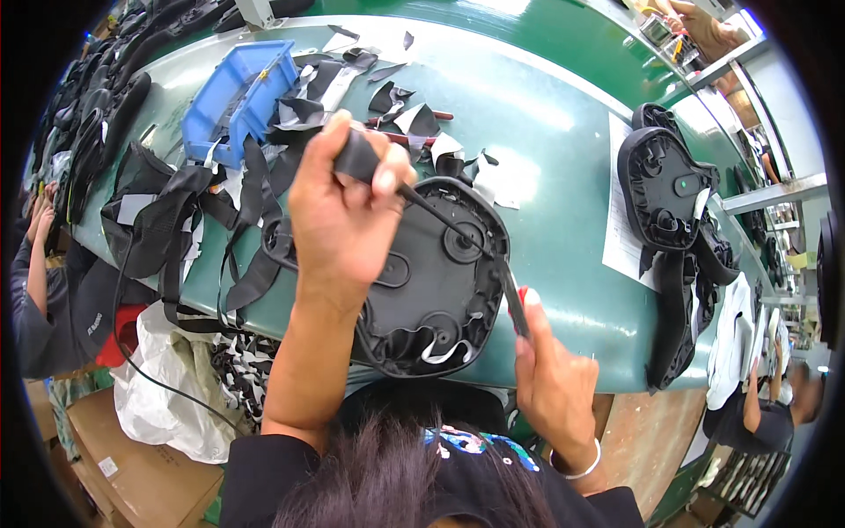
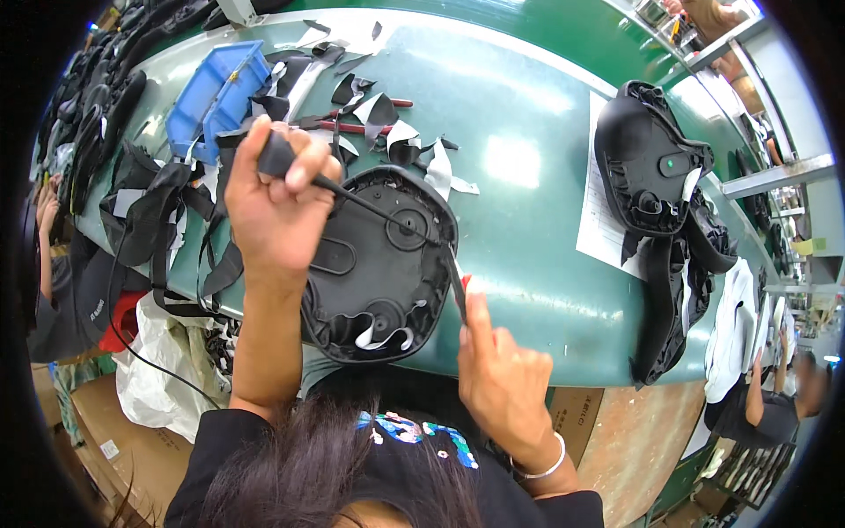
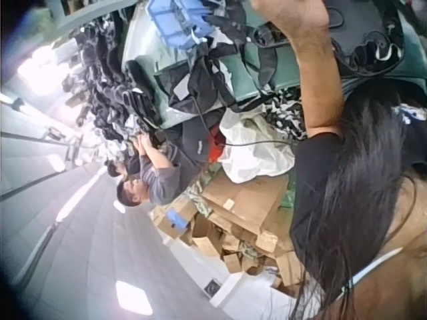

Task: The person uses a red utility knife to trim excess black material from the underside of bicycle seats. They repeatedly pick up seats from a green workbench, cut the overhanging edges, and place the finished seats aside. The process involves handling multiple seats one by one in a repetitive assembly line fashion.

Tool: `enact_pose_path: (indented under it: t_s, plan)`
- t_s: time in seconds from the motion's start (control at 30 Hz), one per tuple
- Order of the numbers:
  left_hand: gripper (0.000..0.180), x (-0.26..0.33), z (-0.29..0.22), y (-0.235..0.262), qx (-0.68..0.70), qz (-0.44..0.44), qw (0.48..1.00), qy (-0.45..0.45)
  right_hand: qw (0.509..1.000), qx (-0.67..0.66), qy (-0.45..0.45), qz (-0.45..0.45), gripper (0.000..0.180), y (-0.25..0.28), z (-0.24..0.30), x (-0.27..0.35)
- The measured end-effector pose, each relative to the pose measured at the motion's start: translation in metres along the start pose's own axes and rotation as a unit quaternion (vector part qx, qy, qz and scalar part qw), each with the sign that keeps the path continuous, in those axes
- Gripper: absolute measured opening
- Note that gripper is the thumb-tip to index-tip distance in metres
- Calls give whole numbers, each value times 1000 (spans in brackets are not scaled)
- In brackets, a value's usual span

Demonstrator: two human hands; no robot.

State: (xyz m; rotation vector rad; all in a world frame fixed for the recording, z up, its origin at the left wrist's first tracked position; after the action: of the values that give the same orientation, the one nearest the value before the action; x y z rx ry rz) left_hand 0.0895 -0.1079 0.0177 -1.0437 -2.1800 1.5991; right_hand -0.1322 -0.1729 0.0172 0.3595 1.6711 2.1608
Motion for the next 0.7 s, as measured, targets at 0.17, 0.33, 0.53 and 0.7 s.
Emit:
enact_pose_path:
  t_s: [0.17,0.33,0.53,0.7]
  plan:
    - [35,9,20,-65,-764,201,588,-174,997,56,20,-48,48,10,-16,-38]
    - [19,-13,-6,-27,-819,58,514,-248,993,114,28,-18,50,16,1,-32]
    - [35,-5,-15,33,-488,-49,871,19,986,89,141,-20,45,35,-12,-47]
    - [57,66,-5,8,-481,-27,866,132,956,78,272,78,42,33,-4,-91]
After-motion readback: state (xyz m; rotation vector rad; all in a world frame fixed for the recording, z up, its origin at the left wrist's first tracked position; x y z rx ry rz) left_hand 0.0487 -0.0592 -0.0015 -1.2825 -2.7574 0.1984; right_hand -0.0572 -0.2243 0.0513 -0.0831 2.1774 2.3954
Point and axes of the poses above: each hand's wrist, its own x-axis away from the middle knuckle, its own y-axis out of the back of the hand, z = x × y, the point moved 9 cm from there along -x, towards the middle knuckle, and after that the axes turned 1 degree about -y, right-handed, at the moved point
